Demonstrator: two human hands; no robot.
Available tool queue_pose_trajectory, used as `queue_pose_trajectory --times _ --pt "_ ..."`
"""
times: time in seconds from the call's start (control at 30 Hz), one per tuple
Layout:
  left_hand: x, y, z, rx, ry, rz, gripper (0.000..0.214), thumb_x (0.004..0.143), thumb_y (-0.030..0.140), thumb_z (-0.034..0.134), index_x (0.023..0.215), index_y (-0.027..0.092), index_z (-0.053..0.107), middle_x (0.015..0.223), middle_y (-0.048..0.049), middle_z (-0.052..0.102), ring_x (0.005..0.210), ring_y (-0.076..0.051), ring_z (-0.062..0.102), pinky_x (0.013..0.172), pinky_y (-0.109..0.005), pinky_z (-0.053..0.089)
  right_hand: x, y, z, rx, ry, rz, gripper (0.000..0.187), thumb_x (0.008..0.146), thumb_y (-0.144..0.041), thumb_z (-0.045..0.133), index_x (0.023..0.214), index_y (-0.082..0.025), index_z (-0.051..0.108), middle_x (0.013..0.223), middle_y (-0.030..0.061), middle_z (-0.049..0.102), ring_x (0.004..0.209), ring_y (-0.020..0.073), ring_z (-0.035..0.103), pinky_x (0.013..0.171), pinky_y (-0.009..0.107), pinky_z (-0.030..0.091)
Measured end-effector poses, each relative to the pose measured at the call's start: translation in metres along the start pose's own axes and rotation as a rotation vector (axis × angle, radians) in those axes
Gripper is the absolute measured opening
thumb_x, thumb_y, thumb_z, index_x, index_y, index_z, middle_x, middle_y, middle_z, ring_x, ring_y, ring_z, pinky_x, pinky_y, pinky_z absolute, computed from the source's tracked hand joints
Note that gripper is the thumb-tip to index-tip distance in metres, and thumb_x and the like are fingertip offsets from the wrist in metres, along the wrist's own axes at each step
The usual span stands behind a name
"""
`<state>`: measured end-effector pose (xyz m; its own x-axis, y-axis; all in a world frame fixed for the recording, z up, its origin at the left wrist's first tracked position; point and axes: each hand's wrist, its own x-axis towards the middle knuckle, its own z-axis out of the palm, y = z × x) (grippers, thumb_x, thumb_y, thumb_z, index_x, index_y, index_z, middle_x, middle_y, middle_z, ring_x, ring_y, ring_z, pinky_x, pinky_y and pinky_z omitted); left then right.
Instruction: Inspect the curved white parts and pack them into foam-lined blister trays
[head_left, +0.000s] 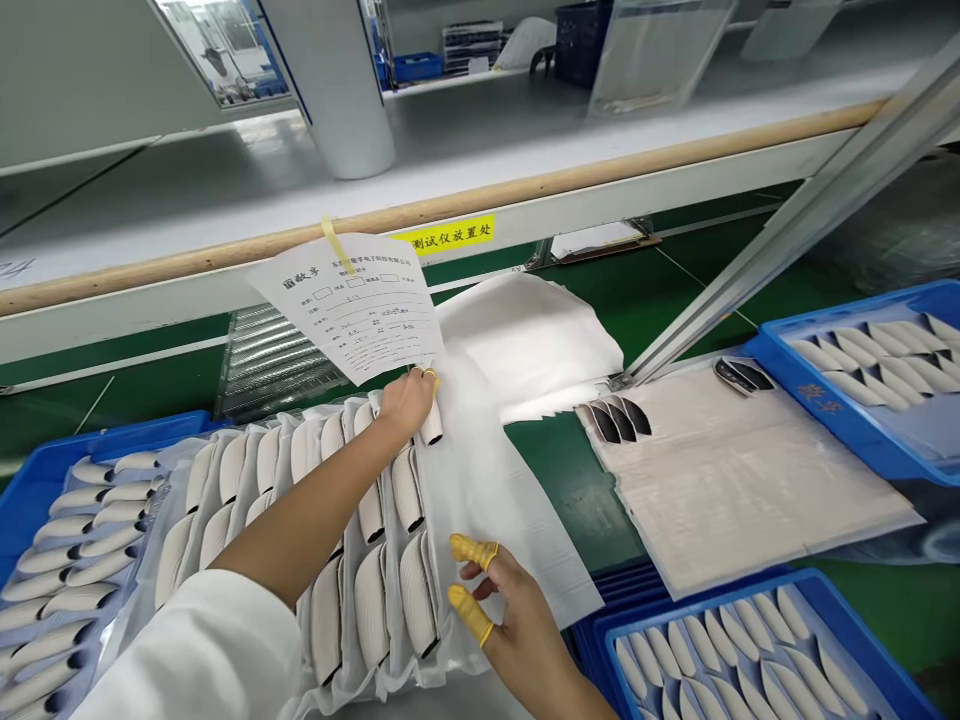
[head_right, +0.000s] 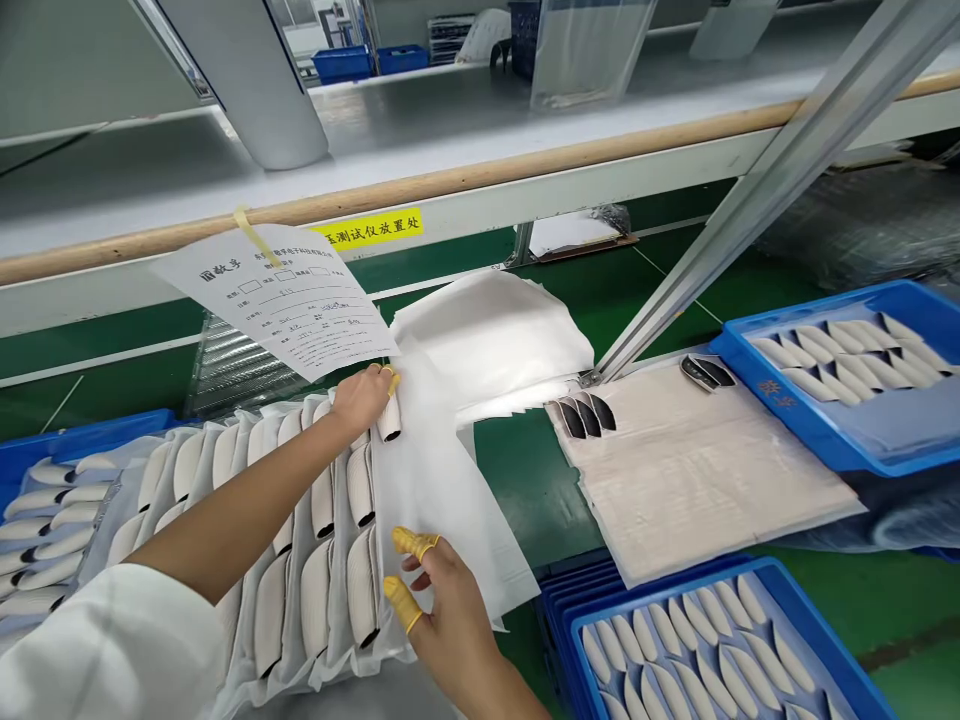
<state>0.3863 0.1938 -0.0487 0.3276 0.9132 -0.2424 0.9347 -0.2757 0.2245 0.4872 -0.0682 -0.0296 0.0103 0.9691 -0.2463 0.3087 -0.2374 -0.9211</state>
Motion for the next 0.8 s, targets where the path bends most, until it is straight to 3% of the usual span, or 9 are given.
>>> queue_pose_trajectory --times 0.17,0.33,0.47,0.63,0.8 --pt "-0.006 0.003 0.008 0.068 0.013 -0.045 0.038 0.101 0.023 0.027 0.120 0.009 0.058 0.114 -0.0206 0.066 0.107 -0.030 0.066 0.084 -0.039 0.054 0.002 0.000 -0.003 0.000 -0.040 0.015 0.037 0.092 -0.028 0.056 0.128 -0.025 0.061 0.106 0.0079 0.068 0.093 0.0197 0.065 0.072 0.031 0.057" --pt "-0.003 0.013 0.010 0.100 0.021 -0.032 0.040 0.094 0.004 0.030 0.124 0.008 0.056 0.115 -0.0218 0.065 0.105 -0.028 0.065 0.083 -0.037 0.054 0.004 -0.002 -0.006 -0.030 -0.063 -0.003 0.034 0.093 -0.029 0.056 0.126 -0.025 0.063 0.107 0.0076 0.069 0.092 0.0195 0.065 0.070 0.031 0.056" --pt "-0.004 0.011 0.007 0.089 0.039 -0.009 0.040 0.093 0.004 0.030 0.122 0.008 0.058 0.114 -0.0212 0.066 0.107 -0.028 0.064 0.085 -0.038 0.054 0.005 0.000 -0.006 -0.081 -0.076 -0.016 0.035 0.093 -0.031 0.056 0.127 -0.025 0.062 0.104 0.0077 0.069 0.091 0.0199 0.065 0.070 0.032 0.056" --pt "-0.034 0.000 0.007 0.042 0.067 0.014 0.039 0.095 0.008 0.030 0.115 0.006 0.063 0.113 -0.0238 0.068 0.118 -0.033 0.060 0.097 -0.048 0.050 0.001 0.003 -0.003 -0.105 -0.064 -0.019 0.037 0.093 -0.034 0.055 0.128 -0.025 0.062 0.103 0.0080 0.069 0.092 0.0203 0.065 0.069 0.031 0.056" --pt "-0.067 0.006 0.024 -0.061 0.053 0.171 0.036 0.095 0.014 0.040 0.119 0.005 0.064 0.137 -0.0267 0.058 0.143 -0.036 0.039 0.116 -0.056 0.030 0.005 0.002 -0.006 -0.163 -0.060 -0.034 0.036 0.092 -0.033 0.056 0.127 -0.025 0.063 0.103 0.0085 0.070 0.092 0.0215 0.066 0.072 0.033 0.057"
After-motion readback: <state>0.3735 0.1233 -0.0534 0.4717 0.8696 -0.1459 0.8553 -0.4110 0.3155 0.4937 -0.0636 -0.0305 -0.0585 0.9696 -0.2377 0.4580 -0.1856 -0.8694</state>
